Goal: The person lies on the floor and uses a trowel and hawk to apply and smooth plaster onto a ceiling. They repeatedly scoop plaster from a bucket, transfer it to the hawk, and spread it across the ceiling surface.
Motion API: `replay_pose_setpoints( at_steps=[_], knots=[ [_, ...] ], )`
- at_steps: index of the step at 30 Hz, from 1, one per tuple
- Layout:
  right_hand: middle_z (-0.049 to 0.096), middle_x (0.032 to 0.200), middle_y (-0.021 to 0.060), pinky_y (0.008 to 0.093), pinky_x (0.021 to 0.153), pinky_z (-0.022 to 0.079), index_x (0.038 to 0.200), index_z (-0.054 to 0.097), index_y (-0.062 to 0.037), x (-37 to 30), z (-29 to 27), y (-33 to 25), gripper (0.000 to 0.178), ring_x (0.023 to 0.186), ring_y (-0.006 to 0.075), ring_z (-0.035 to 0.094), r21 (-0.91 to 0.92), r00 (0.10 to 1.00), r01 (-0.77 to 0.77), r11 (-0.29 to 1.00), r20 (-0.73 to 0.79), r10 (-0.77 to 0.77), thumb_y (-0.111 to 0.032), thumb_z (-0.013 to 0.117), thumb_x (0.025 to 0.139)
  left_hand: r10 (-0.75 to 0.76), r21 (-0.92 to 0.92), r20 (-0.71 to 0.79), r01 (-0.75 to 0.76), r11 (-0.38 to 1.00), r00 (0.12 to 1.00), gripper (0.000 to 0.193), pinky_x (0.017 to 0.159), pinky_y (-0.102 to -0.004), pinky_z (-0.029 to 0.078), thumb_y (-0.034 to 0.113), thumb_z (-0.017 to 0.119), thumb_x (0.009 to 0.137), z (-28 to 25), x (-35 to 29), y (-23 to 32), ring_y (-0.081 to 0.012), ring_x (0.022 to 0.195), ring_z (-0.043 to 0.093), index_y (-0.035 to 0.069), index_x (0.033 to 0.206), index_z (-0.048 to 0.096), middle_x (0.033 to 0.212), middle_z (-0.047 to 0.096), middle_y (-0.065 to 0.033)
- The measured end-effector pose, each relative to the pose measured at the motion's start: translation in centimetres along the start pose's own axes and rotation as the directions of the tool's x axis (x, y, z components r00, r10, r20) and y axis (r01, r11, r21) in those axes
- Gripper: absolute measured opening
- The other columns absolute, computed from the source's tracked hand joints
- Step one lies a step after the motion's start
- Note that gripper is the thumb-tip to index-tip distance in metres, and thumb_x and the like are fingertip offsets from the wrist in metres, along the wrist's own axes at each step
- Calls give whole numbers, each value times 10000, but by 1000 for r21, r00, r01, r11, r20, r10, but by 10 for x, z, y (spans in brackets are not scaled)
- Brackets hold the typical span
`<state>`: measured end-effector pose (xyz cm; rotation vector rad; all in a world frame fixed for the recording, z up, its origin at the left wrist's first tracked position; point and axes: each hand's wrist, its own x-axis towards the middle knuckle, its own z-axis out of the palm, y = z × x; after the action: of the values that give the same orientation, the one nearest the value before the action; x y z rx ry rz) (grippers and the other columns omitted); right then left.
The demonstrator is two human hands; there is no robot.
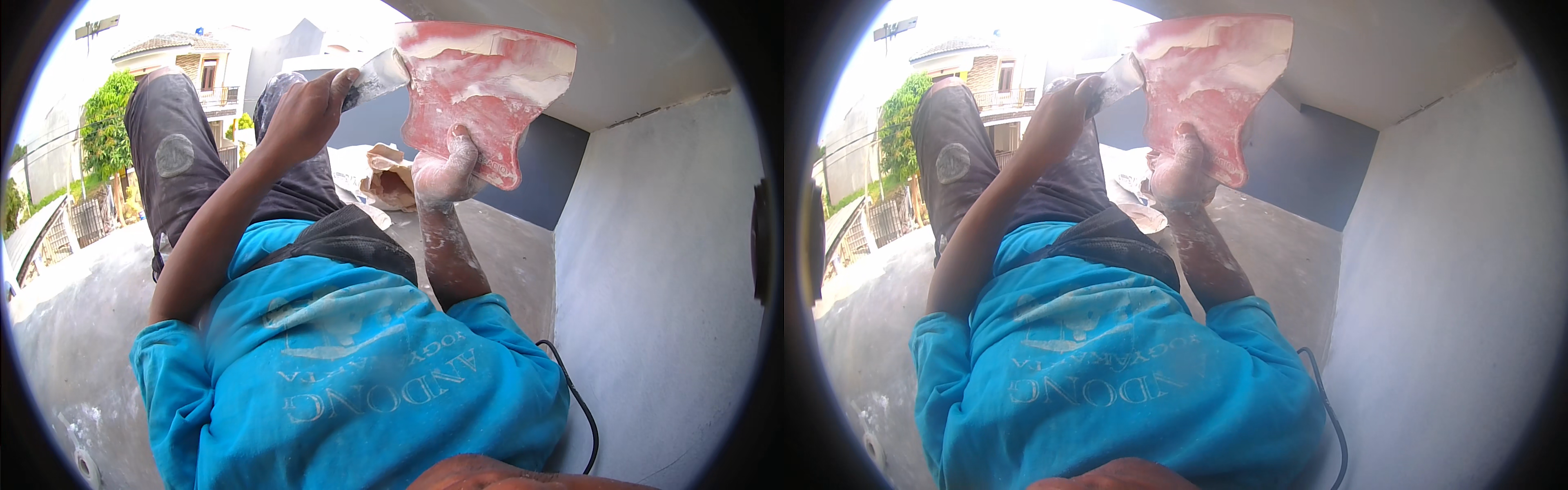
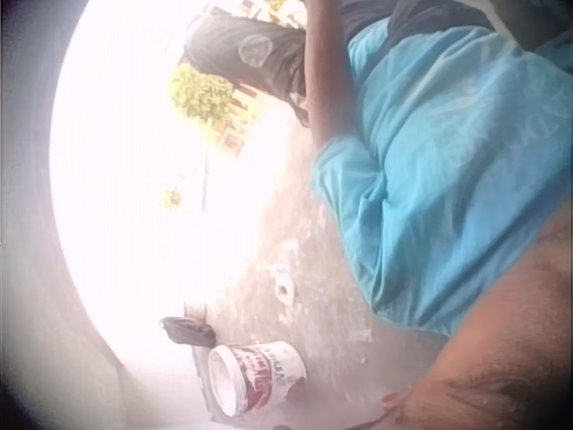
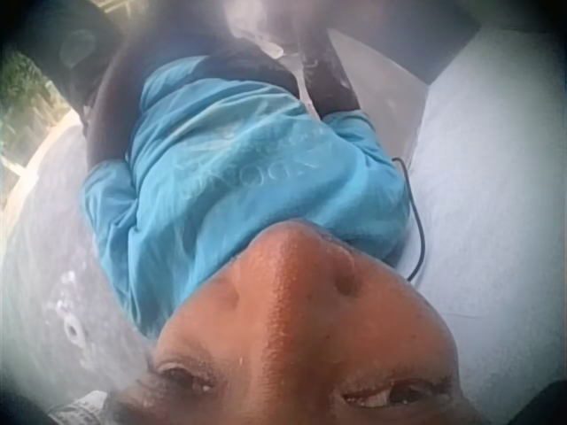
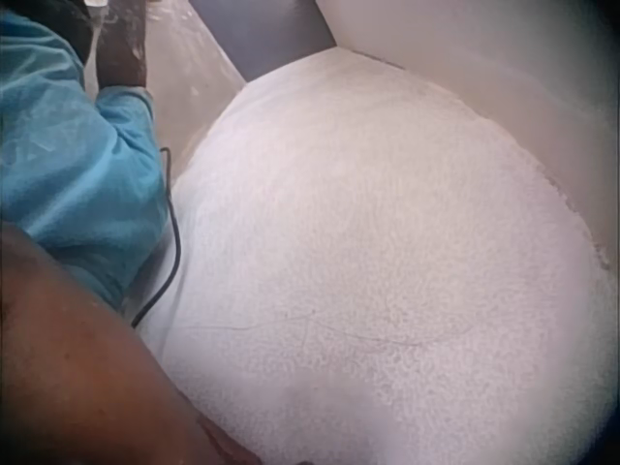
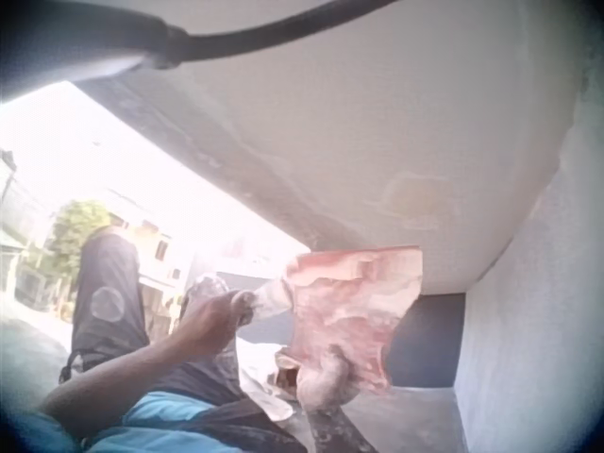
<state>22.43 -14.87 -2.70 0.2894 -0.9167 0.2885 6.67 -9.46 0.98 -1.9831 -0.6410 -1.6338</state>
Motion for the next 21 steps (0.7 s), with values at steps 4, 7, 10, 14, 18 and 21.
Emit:
replay_pose_setpoints(
  at_steps=[4,7,10,14,18,21],
  knots=[
    [544,1115,152,447,957,458,1208,504,1,-2,-12,11,444,1043,286,547,-267,987,53,962,163,-9,-17,548,766,2,12,-4,-2,1000,1000,451,659,-478,462,344,358,1022,1,2,4,-390,679,631,-8,1077,636,679,610,-227],
    [571,1123,195,438,910,488,1235,506,21,13,-29,34,419,1012,315,587,-353,789,494,794,566,-239,-29,512,819,35,-9,-52,-36,999,998,452,651,-473,465,348,359,1022,-10,8,17,-382,669,631,-5,1080,634,673,608,-222],
    [584,1177,247,393,848,532,1294,473,52,29,-32,40,453,998,338,635,-308,598,691,654,752,-277,-38,477,851,50,-9,-87,-51,999,995,459,650,-461,470,361,361,1020,-17,11,17,-362,648,630,-3,1083,633,667,606,-210],
    [594,1169,244,350,821,552,1330,439,40,40,-52,48,513,968,281,657,-355,611,719,598,733,-299,2,468,819,-39,-18,-63,38,999,997,480,685,-438,478,388,360,1018,-14,13,-6,-336,665,634,-3,1089,631,675,615,-192],
    [564,1055,123,372,897,466,1165,501,52,14,-42,29,374,990,225,553,-342,985,64,937,174,-4,-7,500,796,-142,-30,58,144,989,988,480,712,-450,475,380,352,1020,-2,5,-18,-361,704,638,-4,1077,635,703,623,-213],
    [553,1078,118,393,912,474,1152,510,27,18,-44,38,389,1010,233,548,-179,986,148,973,105,-130,-5,528,765,-105,-32,78,108,994,991,481,716,-462,471,377,348,1021,8,0,-10,-382,721,633,-7,1071,633,716,623,-228]
  ],
)
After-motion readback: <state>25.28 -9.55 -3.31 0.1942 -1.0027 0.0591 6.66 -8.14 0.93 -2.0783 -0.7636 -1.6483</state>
